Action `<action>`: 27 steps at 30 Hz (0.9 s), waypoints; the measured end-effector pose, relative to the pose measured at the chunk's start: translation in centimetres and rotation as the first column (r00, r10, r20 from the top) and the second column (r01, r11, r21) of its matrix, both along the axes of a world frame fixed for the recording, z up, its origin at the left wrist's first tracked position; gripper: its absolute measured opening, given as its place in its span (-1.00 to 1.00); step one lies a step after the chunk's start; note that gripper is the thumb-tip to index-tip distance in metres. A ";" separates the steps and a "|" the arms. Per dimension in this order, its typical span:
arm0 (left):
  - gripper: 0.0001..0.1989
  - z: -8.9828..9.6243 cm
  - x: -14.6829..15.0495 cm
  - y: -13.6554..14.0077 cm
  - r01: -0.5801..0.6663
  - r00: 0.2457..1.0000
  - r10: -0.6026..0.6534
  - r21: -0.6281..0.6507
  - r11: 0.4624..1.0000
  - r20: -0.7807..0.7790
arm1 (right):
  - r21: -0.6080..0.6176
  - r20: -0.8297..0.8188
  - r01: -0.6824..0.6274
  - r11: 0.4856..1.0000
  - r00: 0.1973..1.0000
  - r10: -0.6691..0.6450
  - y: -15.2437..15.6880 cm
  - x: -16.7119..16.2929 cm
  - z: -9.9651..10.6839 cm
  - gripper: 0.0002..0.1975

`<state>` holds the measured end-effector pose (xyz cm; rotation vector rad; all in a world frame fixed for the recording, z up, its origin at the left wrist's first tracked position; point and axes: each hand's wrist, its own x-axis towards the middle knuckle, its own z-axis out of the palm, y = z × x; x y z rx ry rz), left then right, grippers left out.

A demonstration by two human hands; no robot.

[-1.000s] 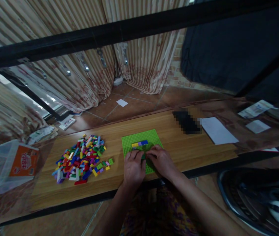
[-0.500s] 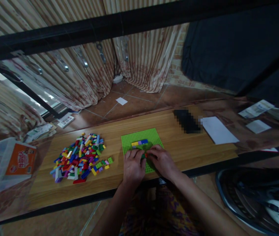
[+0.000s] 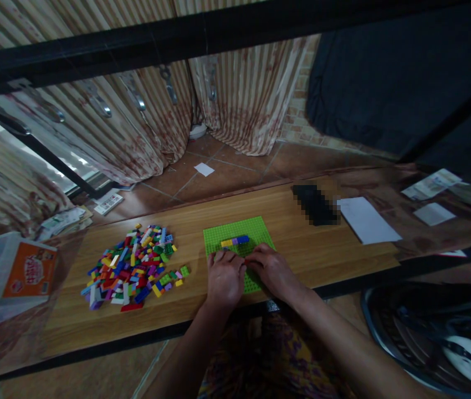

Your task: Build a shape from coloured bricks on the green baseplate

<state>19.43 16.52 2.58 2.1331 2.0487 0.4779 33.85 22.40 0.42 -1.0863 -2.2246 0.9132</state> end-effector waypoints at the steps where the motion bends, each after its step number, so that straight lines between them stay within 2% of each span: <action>1: -0.88 0.2 0.0 0.1 0.000 1.000 0.000 -0.022 1.000 -0.010 | -0.006 0.008 -0.007 1.000 1.000 0.007 0.1 0.0 0.1 -0.83; 6: -0.90 0.8 0.2 0.6 0.003 0.998 -0.009 -0.098 0.995 -0.056 | -0.036 0.042 -0.032 0.999 0.999 0.033 0.4 -0.1 0.4 -0.86; 14: -0.85 0.2 0.4 0.4 -0.009 0.999 0.004 -0.089 0.996 -0.054 | -0.053 0.009 -0.026 0.998 1.000 0.027 0.2 0.0 0.4 -0.84; 27: -0.84 -2.4 0.5 -0.4 0.016 0.999 -0.020 0.143 0.990 0.029 | -0.063 -0.079 -0.009 0.998 0.997 0.004 0.2 0.1 -0.3 -0.82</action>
